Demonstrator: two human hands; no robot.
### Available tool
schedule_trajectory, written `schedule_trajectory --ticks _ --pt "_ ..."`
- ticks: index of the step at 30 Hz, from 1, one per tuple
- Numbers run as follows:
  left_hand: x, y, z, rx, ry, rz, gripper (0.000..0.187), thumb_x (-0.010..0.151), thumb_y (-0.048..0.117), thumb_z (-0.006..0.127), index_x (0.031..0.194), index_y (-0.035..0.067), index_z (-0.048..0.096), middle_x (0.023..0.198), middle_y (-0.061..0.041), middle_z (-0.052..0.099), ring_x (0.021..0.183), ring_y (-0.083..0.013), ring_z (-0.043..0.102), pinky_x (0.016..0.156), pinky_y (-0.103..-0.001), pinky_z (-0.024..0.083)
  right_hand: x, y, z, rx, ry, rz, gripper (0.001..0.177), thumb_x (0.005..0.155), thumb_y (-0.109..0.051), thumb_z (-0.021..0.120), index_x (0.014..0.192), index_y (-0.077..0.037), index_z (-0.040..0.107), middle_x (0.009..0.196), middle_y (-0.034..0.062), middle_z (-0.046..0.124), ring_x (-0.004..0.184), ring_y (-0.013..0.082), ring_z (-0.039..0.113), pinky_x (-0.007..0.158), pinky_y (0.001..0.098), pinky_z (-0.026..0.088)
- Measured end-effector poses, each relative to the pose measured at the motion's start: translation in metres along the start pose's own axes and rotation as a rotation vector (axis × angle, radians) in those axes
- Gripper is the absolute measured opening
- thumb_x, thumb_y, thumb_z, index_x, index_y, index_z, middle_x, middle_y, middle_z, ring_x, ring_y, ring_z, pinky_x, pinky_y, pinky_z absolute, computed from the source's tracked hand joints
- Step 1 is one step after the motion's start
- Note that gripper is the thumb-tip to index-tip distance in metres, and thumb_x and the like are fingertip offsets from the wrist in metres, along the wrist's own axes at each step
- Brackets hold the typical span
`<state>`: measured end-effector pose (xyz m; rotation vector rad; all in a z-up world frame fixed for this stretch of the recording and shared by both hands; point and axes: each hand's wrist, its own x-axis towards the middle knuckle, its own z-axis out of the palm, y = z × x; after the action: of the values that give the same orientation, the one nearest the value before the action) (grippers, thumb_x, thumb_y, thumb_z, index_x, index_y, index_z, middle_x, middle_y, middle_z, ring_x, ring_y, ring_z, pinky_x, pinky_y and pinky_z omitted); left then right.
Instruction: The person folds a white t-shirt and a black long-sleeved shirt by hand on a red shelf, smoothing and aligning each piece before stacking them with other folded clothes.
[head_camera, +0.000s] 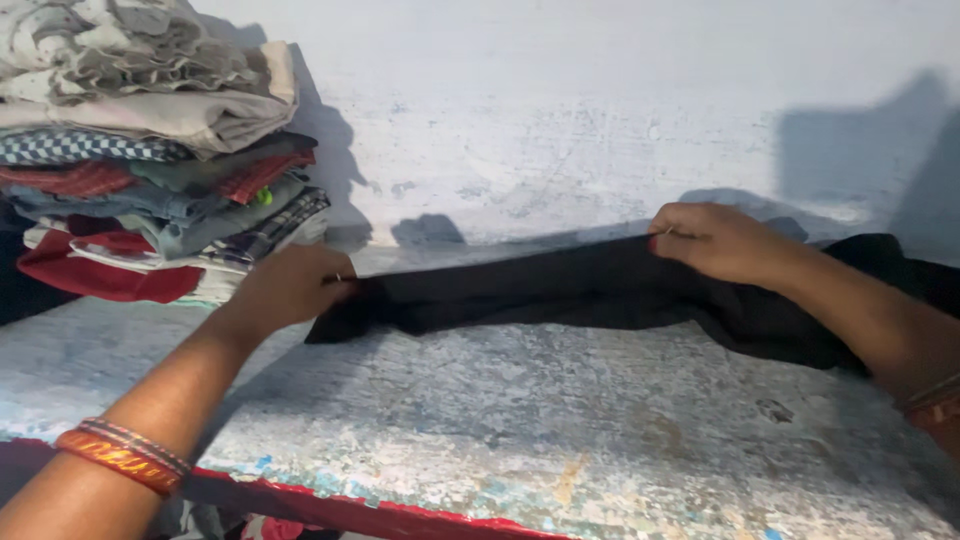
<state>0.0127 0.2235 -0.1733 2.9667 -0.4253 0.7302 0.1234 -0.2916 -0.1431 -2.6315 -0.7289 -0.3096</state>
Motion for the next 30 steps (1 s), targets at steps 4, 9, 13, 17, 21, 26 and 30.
schedule_trajectory --ticks 4,9,13,17,21,26,30 --pt "0.002 0.006 -0.05 -0.391 0.083 -0.256 0.026 0.09 0.021 0.072 0.109 0.005 0.075 0.095 -0.012 0.077 0.087 -0.0246 0.072 0.081 -0.039 0.055 0.008 -0.005 -0.006 -0.061 -0.021 0.037 0.039 0.095 -0.04 0.06 0.121 -0.013 0.069 0.119 0.0106 0.074 0.114 0.0279 0.069 0.096 0.0439 0.053" --pt "0.021 0.049 -0.091 -1.074 0.151 -0.279 0.036 0.089 0.016 0.071 0.122 0.003 0.067 0.102 -0.007 0.071 0.09 -0.0151 0.068 0.076 -0.029 0.055 0.017 -0.095 0.007 -0.056 -0.193 -0.135 0.076 0.083 -0.057 0.071 0.144 -0.016 0.051 0.143 0.0148 0.059 0.135 0.0309 0.055 0.108 0.0451 0.046" --pt "0.053 0.082 -0.095 -1.307 0.222 -0.094 0.042 0.09 0.013 0.074 0.128 0.001 0.063 0.103 -0.007 0.071 0.092 -0.0147 0.069 0.078 -0.026 0.056 0.036 -0.178 0.048 0.163 -0.105 -0.368 0.093 0.076 -0.044 0.081 0.151 -0.013 0.035 0.14 0.0208 0.055 0.129 0.0356 0.056 0.101 0.0465 0.047" --pt "0.07 0.086 -0.095 -1.408 0.315 -0.132 0.052 0.088 0.018 0.075 0.133 0.004 0.054 0.093 -0.004 0.066 0.083 -0.0164 0.068 0.068 -0.031 0.058 0.065 -0.197 0.078 0.247 0.17 -0.355 0.049 0.089 -0.027 0.072 0.129 -0.005 0.056 0.103 0.0188 0.074 0.096 0.0315 0.074 0.081 0.0449 0.057" --pt "0.061 0.059 -0.076 -1.284 0.177 -0.177 0.051 0.093 0.031 0.073 0.133 0.003 0.058 0.093 -0.005 0.067 0.082 -0.0155 0.064 0.067 -0.031 0.053 0.125 -0.134 0.042 0.883 0.38 -0.045 0.026 0.095 -0.013 0.057 0.12 -0.013 0.063 0.083 0.0069 0.068 0.069 0.0237 0.063 0.062 0.0443 0.05" --pt "0.012 0.005 -0.009 -0.153 -0.034 -0.192 0.068 0.078 0.059 0.078 0.117 0.003 0.07 0.103 -0.02 0.075 0.095 -0.0311 0.072 0.083 -0.039 0.056 0.139 0.018 -0.032 -0.267 0.436 0.414 0.034 0.102 -0.03 0.066 0.125 -0.005 0.064 0.103 0.0097 0.061 0.092 0.0273 0.056 0.08 0.0439 0.046" --pt "0.002 -0.013 0.029 -0.024 -0.154 -0.278 0.064 0.076 0.058 0.08 0.108 0.003 0.075 0.101 -0.019 0.076 0.095 -0.0324 0.072 0.083 -0.04 0.054 0.134 0.07 -0.075 -0.745 0.317 0.538 0.047 0.095 -0.044 0.071 0.129 -0.013 0.068 0.118 0.0115 0.069 0.111 0.0261 0.066 0.095 0.0391 0.052"
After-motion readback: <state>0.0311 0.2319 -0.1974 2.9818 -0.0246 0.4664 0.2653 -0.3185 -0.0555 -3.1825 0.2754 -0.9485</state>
